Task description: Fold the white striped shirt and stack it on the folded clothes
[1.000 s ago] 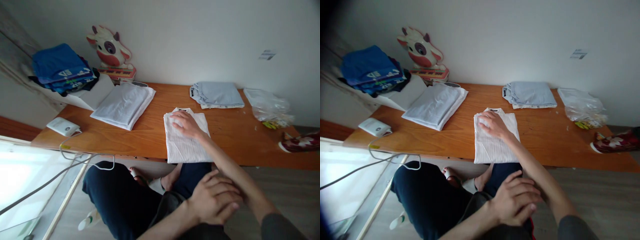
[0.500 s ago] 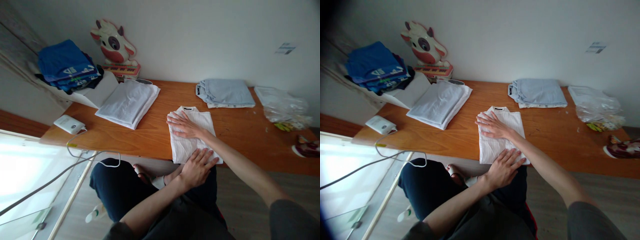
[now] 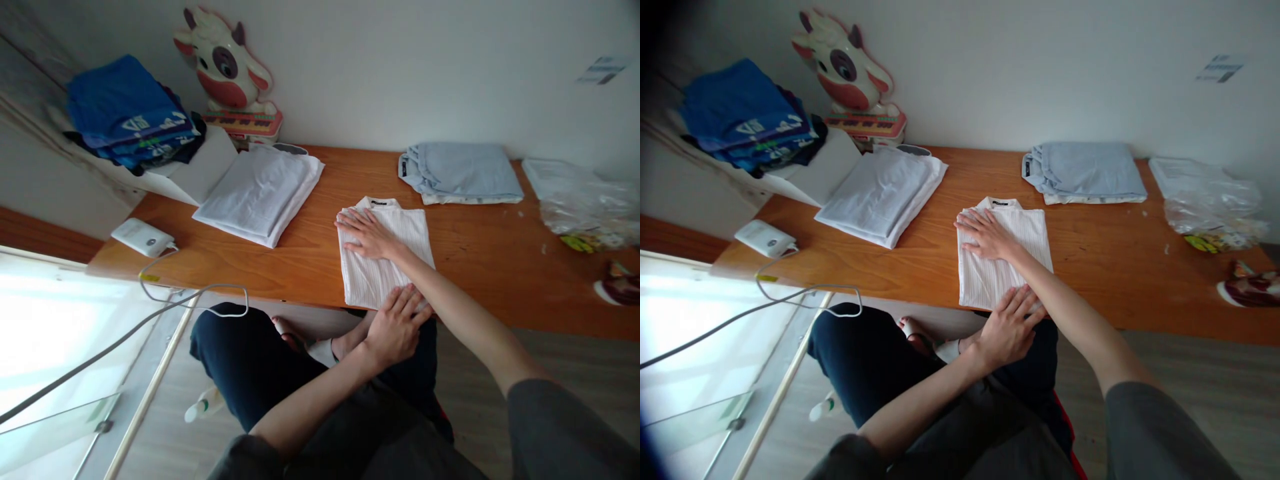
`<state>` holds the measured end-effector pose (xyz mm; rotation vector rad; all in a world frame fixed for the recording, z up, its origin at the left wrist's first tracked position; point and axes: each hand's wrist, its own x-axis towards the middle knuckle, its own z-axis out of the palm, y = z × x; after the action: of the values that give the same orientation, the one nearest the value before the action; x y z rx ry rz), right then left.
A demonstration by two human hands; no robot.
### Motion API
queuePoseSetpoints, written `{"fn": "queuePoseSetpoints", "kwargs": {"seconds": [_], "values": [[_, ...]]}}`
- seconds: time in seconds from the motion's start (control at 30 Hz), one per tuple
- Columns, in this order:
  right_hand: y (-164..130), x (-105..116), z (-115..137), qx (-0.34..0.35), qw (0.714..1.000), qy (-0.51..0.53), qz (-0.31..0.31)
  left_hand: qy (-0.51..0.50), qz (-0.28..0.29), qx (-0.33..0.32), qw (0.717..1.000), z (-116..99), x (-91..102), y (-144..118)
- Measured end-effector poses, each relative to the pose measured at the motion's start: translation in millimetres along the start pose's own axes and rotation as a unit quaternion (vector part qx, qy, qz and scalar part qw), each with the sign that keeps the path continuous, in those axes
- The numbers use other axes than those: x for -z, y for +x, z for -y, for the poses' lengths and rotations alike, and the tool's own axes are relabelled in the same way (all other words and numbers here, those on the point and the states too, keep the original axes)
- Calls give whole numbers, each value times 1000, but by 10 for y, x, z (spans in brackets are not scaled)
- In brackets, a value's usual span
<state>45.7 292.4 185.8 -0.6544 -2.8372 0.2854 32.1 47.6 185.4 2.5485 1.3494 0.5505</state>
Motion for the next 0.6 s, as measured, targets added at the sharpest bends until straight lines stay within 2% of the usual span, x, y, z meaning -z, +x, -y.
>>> {"fn": "queuePoseSetpoints", "kwargs": {"seconds": [0.17, 0.23, 0.3, 0.37, 0.4, 0.47, 0.53, 0.6], "values": [[3, 8, 107, 6, 1000, -21, -11, -41, -25, 4, 999, 47, -17, 11], [-44, 86, 146, -6, 999, -20, -43, -106, -52, 1, 993, 46, 7, -14], [-142, 205, 154, -42, 995, -25, -89, -221, -95, 14, 971, 24, 51, -93], [-305, 328, 118, -100, 987, -41, -122, -348, -165, 101, 917, -8, 85, -227], [-406, 375, 85, -133, 982, -51, -126, -405, -203, 168, 876, -18, 89, -305], [-622, 412, -1, -192, 974, -70, -100, -492, -261, 300, 775, -11, 66, -454], [-808, 368, -86, -229, 968, -81, -54, -550, -270, 382, 692, 44, 18, -558], [-926, 277, -142, -243, 966, -87, -27, -579, -252, 423, 651, 127, -24, -600]]}}
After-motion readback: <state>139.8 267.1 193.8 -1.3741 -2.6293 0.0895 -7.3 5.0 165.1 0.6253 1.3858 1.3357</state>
